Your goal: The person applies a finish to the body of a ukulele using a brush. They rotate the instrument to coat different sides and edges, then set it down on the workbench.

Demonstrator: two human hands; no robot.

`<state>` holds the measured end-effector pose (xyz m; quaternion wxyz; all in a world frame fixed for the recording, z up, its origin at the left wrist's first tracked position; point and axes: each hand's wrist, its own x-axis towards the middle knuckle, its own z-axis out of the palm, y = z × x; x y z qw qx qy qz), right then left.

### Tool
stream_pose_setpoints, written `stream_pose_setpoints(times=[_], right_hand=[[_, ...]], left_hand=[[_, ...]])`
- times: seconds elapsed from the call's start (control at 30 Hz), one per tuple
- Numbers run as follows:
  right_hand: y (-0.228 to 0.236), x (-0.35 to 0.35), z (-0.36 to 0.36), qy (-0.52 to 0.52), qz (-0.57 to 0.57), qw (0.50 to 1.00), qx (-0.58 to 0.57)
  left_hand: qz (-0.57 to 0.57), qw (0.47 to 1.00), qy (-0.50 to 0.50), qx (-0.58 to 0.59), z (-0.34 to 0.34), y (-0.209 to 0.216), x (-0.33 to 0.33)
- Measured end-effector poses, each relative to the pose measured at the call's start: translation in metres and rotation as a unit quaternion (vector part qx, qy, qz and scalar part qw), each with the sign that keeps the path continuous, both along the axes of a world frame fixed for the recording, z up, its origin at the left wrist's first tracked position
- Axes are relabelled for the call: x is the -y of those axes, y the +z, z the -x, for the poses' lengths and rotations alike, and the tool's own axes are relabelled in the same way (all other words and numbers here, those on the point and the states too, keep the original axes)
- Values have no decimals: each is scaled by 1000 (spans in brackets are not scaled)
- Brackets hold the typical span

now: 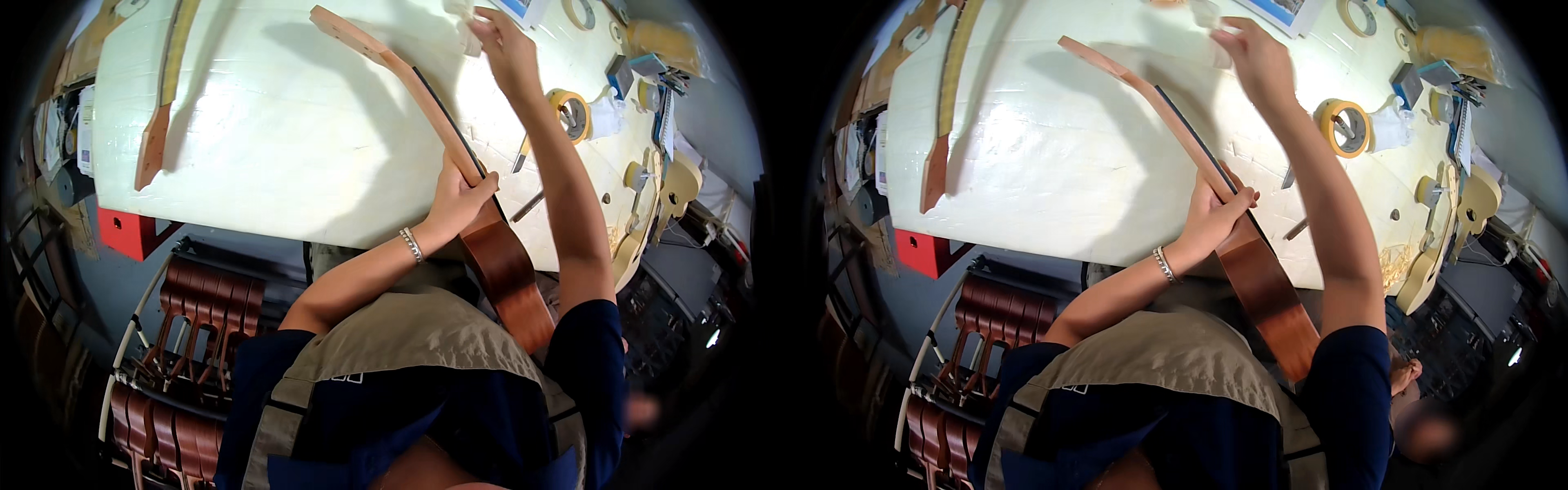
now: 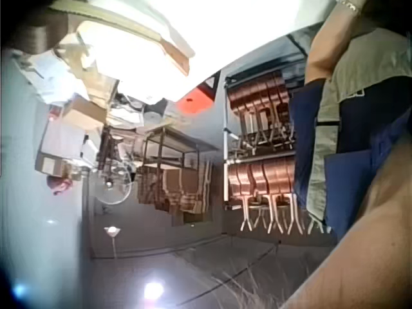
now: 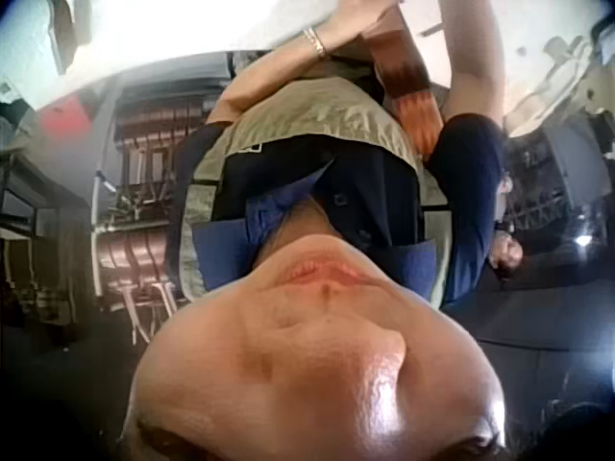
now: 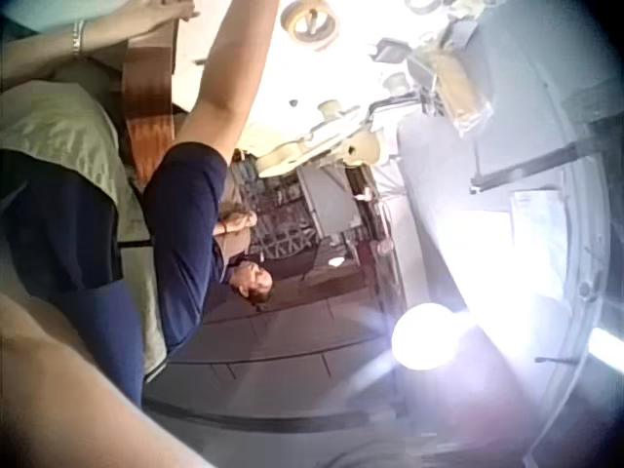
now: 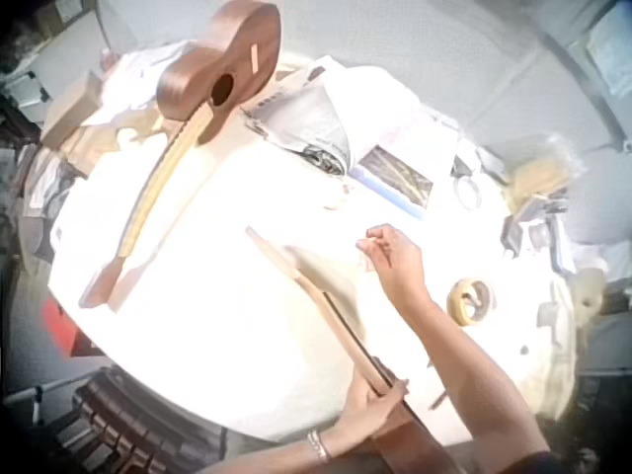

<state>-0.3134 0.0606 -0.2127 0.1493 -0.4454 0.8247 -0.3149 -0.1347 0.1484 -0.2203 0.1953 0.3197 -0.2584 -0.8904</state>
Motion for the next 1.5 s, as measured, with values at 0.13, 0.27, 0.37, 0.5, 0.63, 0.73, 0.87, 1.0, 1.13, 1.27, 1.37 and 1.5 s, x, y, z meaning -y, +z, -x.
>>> stream_pose_setpoints(times=[0.13, 0.27, 0.37, 0.5, 0.63, 0.73, 0.87, 1.0, 1.13, 1.27, 1.37, 1.5], right_hand=[[61, -88, 29, -46, -149, 986, -57], [118, -217, 37, -145, -174, 967, 117], [108, -339, 28, -273, -101, 927, 238], [30, -458, -34, -389, 104, 780, 478], [-5, -448, -109, -431, 246, 657, 567], [-15, -419, -137, -450, 368, 614, 535], [-11, -395, -139, -446, 465, 594, 482], [23, -389, -139, -322, 506, 559, 572], [29, -389, -140, -312, 501, 564, 577], [6, -392, -149, -268, 520, 559, 588], [7, -378, -155, -262, 545, 561, 565], [3, -343, -152, -261, 498, 575, 594]], left_hand=[[10, 1000, 23, -18, 2, 39, 15], [69, 997, 14, -39, 4, 78, 19], [130, 991, 0, -42, 7, 114, 17], [177, 982, 5, -58, 17, 139, 4], [203, 977, 28, -64, 14, 153, 0], [209, 974, 48, -78, 16, 163, -12], [159, 983, 80, -53, 7, 172, -1], [147, 989, -2, -27, -4, 179, 19], [169, 983, 11, -73, -16, 180, 21], [197, 971, -16, -134, -38, 182, 34], [211, 947, -66, -234, -43, 176, 48], [241, 906, -106, -332, -63, 175, 64]])
